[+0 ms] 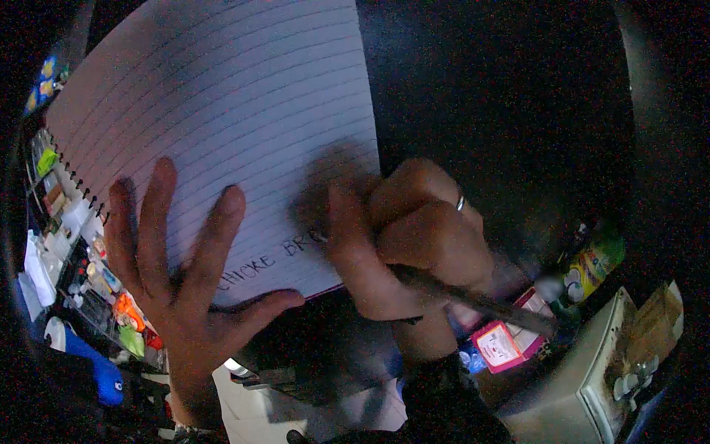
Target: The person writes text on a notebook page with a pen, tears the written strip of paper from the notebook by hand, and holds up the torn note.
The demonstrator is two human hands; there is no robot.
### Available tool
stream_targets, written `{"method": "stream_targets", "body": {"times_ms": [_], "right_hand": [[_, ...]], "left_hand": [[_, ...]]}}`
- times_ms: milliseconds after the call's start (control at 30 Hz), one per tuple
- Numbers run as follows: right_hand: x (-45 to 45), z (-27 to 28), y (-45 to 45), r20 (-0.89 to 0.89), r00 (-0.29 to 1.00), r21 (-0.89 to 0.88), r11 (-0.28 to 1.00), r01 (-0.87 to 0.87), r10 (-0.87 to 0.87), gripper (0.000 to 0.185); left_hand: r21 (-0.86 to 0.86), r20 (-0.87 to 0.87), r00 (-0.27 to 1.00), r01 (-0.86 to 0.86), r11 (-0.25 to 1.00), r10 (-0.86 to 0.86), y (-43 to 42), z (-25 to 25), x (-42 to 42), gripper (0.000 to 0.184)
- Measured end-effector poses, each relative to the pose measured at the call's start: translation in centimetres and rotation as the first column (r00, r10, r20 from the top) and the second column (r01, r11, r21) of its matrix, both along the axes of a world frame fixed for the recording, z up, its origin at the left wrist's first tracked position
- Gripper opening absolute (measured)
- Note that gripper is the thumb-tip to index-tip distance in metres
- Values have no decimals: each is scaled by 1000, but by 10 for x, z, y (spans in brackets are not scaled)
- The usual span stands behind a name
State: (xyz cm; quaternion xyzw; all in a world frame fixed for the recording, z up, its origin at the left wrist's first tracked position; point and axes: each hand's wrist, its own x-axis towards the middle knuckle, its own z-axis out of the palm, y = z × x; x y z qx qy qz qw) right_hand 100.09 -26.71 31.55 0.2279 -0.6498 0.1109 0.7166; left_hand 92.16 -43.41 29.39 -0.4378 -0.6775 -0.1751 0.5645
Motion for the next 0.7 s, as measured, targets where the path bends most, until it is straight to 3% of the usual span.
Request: {"method": "stream_targets", "body": {"times_ms": [67,167,267,367,567,700], "right_hand": [[1,-6,-3,-20,1000,-73,997,3,-4,37],[1,-7,-10,-135,986,-318,938,-139,101,35],[3,-8,-7,-140,987,-283,958,34,-77,33],[8,-9,-3,-30,980,-167,968,189,-197,33],[2,-4,-1,-41,998,-107,993,-52,47,34],[3,-2,1,13,1000,-17,1000,-5,6,35]], "left_hand": [[1,6,1000,-15,1000,15,0,0,1,77],[-4,-5,1000,-24,1000,24,0,1,1,78],[-15,10,999,-35,999,35,0,1,3,79],[-17,18,1000,-21,1000,21,0,1,1,80],[-16,-1,1000,-7,1000,7,1,1,-1,79],[-2,-6,1000,-8,1000,8,1,1,-1,80]]}}
